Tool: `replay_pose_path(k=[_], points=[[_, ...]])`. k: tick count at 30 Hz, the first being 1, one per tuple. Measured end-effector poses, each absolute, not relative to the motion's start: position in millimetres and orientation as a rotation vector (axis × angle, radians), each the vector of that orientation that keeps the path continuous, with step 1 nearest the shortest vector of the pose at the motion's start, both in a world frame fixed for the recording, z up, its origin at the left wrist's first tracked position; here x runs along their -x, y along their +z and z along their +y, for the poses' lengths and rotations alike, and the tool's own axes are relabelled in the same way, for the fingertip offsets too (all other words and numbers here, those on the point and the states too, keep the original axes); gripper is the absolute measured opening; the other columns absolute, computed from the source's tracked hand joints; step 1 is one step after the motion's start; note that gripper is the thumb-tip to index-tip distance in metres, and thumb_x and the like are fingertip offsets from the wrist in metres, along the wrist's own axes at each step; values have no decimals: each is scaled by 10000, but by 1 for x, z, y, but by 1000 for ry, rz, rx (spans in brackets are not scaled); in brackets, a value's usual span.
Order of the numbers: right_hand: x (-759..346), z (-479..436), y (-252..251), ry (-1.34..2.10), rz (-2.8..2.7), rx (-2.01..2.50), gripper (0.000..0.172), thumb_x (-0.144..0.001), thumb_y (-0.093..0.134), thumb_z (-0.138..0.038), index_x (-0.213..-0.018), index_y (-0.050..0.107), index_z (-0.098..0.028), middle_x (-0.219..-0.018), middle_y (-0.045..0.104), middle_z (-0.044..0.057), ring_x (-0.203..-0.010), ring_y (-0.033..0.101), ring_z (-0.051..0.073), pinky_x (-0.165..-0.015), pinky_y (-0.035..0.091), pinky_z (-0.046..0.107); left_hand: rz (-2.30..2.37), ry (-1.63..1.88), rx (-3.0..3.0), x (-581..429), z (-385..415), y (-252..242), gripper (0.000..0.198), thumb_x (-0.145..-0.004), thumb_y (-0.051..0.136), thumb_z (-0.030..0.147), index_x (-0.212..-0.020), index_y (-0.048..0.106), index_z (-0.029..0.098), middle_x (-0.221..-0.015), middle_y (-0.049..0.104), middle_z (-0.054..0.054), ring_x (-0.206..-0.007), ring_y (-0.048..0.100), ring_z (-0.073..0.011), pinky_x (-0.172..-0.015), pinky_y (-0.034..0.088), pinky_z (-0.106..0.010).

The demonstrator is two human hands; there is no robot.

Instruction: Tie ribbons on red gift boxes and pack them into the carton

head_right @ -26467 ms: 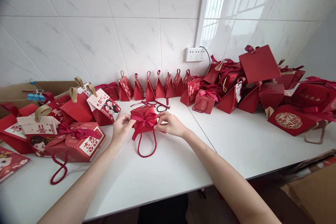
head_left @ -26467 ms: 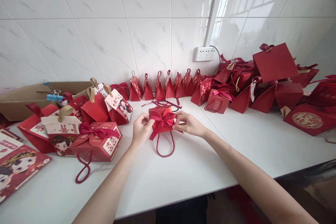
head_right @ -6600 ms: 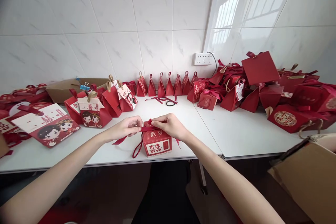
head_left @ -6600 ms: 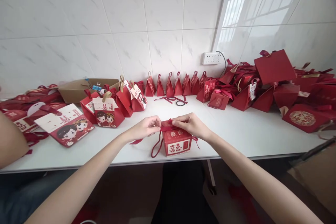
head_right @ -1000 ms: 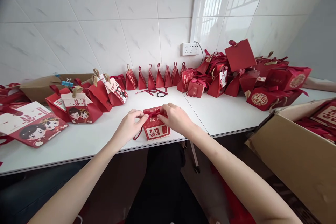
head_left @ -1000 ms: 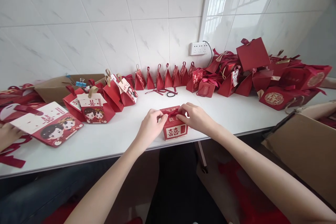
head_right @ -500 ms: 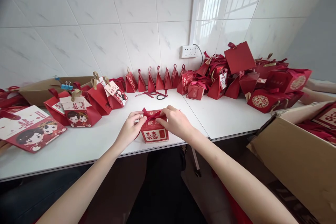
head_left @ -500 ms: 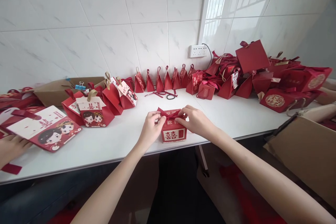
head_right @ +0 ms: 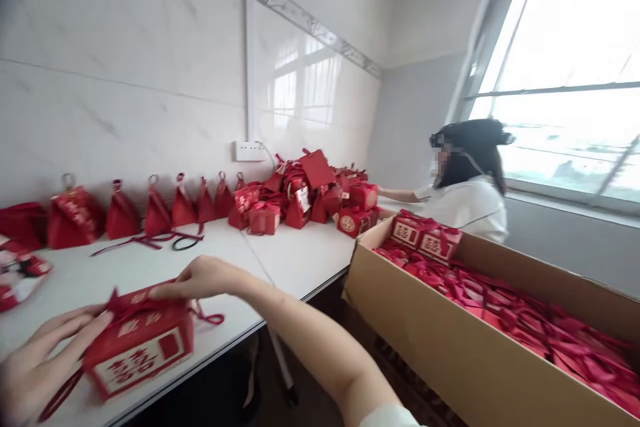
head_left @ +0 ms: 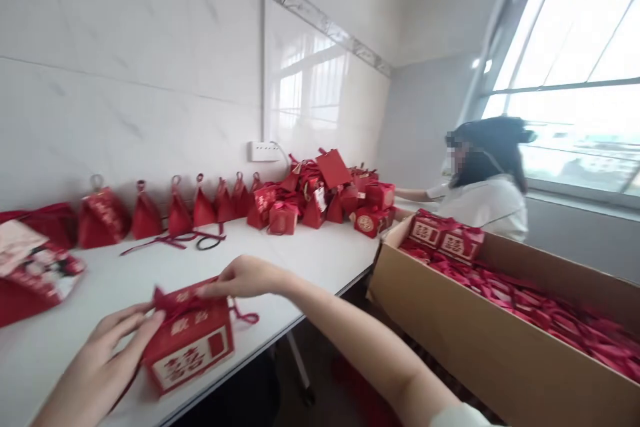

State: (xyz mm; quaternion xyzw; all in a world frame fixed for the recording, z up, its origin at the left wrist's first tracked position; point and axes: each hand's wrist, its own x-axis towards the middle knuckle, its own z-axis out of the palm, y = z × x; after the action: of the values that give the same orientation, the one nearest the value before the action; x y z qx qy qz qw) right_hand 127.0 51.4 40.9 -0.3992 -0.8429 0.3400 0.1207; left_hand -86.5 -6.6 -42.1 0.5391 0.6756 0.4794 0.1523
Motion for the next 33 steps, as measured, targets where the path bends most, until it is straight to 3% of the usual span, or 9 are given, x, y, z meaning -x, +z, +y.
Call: replay_pose_path(k=[3,7,10,17,24,29,33], points=[[-132,35,44,931,-2386,1303,553,-713,533,-656,-567,595,-126,-520,466,-28,-519,408,82,-482,299,218,1863,1448,-1480,56,-27,-18,392,-573,522,587,-694,584,220,-950,600,-71,-1023,560,-310,-999,412,-456],[-133,32,33,960,-2319,1295,462,-733,566,-565,-650,665,-121,-544,541,-4,-528,421,95,-503,301,234,1799,1461,-1483,39,-32,-9,260,-708,490,415,-726,595,178,-959,592,-93,-991,567,-225,-964,422,-353],[-132,32,25,1085,-2247,1253,478,-731,551,-603,-722,698,-148,-607,601,13,-562,468,113,-528,328,242,1819,1419,-1473,41,-35,-13,214,-792,484,343,-740,598,169,-1008,563,-91,-1000,556,-191,-957,406,-310],[-134,34,25,1106,-2236,1270,271,-664,661,-433,-635,686,-165,-656,649,31,-589,516,138,-525,361,261,1816,1382,-1484,41,-37,-9,206,-817,504,334,-706,580,178,-1006,538,-74,-995,538,-196,-925,416,-302],[-139,55,41,1648,-2097,1164,140,-603,738,-268,-573,687,-141,-684,670,30,-702,590,143,-719,482,265,1717,1281,-1550,52,-32,-7,274,-808,492,398,-667,564,174,-1052,498,-82,-981,539,-208,-835,464,-304],[-140,67,38,1963,-1971,1086,245,-478,824,-263,-591,679,-102,-718,667,48,-749,610,142,-826,506,276,1683,1226,-1557,57,-36,-5,306,-804,480,421,-627,529,176,-1062,494,-76,-942,544,-199,-790,469,-292],[-144,63,37,1861,-2018,1078,358,-520,817,-398,-641,649,-105,-707,622,35,-689,581,120,-746,525,275,1716,1253,-1561,56,-37,-4,296,-800,475,424,-648,547,180,-978,517,-69,-909,542,-199,-761,464,-287]])
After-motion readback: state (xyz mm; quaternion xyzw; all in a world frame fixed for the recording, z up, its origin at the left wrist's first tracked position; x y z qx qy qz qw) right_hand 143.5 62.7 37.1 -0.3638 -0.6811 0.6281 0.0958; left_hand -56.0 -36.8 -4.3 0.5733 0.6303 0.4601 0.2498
